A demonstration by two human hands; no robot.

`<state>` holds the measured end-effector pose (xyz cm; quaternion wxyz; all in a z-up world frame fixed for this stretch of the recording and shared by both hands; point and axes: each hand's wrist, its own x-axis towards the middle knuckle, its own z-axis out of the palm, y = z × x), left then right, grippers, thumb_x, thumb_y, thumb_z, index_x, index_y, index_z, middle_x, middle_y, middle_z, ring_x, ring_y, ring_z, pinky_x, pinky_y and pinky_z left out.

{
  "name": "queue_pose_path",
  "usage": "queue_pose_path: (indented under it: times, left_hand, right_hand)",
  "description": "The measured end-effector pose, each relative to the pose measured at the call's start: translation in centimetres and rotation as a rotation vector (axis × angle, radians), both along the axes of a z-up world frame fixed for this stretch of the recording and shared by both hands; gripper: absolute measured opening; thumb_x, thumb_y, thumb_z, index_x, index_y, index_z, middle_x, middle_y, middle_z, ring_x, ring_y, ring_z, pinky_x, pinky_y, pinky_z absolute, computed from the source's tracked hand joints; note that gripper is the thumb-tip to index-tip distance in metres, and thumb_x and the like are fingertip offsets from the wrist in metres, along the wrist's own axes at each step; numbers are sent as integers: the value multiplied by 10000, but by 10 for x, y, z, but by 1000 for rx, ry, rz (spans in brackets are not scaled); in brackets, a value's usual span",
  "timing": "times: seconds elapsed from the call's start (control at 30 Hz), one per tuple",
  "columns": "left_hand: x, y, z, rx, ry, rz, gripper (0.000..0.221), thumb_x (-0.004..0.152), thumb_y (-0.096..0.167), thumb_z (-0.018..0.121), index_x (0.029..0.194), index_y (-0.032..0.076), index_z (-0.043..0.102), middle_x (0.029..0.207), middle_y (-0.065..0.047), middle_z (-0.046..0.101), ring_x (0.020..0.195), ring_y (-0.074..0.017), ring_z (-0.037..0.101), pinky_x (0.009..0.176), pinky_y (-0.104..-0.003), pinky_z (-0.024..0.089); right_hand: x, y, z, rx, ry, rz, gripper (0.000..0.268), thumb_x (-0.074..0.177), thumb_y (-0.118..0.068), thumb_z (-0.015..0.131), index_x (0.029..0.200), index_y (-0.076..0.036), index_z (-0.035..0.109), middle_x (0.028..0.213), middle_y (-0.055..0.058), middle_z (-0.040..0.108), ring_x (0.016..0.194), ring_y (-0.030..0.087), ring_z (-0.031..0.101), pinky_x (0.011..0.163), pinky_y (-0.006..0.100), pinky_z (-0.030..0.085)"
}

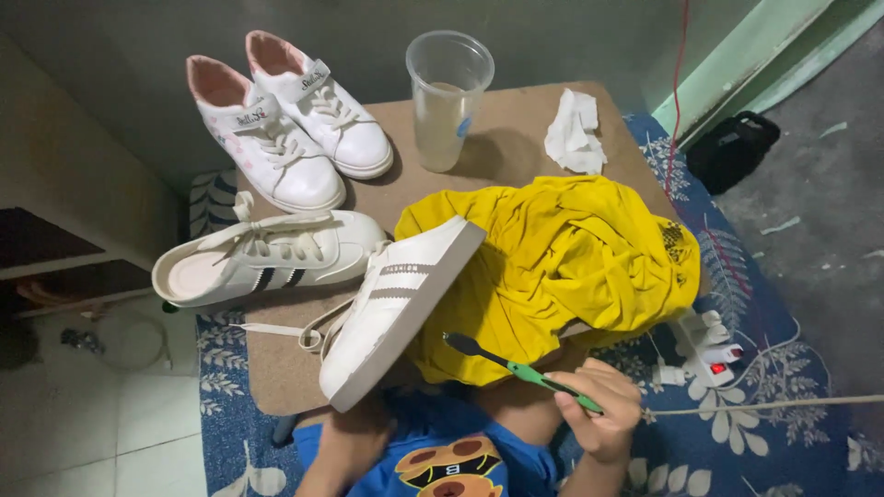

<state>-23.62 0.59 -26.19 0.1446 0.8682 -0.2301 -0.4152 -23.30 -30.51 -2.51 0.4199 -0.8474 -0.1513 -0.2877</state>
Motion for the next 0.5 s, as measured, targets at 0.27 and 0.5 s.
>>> queue_pose_path:
  times: [0.27,0.5]
  left_hand:
    - [14,13,-4,-253,-401,47,576,1012,534,539,1410,123,608,1446,-160,573,1399,-397,418,1164,-560,295]
    - [13,-1,-91,-450,-194,-337,148,989,36,563,1021,65,704,862,-151,690,686,-287,641,618,-391,516]
  right_hand:
    - [1,12,-14,39,-25,-60,283,934,-226,625,859,6,769,653,100,700,468,203,504,526,346,371]
    - [-4,1,-27,110,-54,-97,256,936,-205,636,850,7,752,608,89,658,444,162,448,506,324,341]
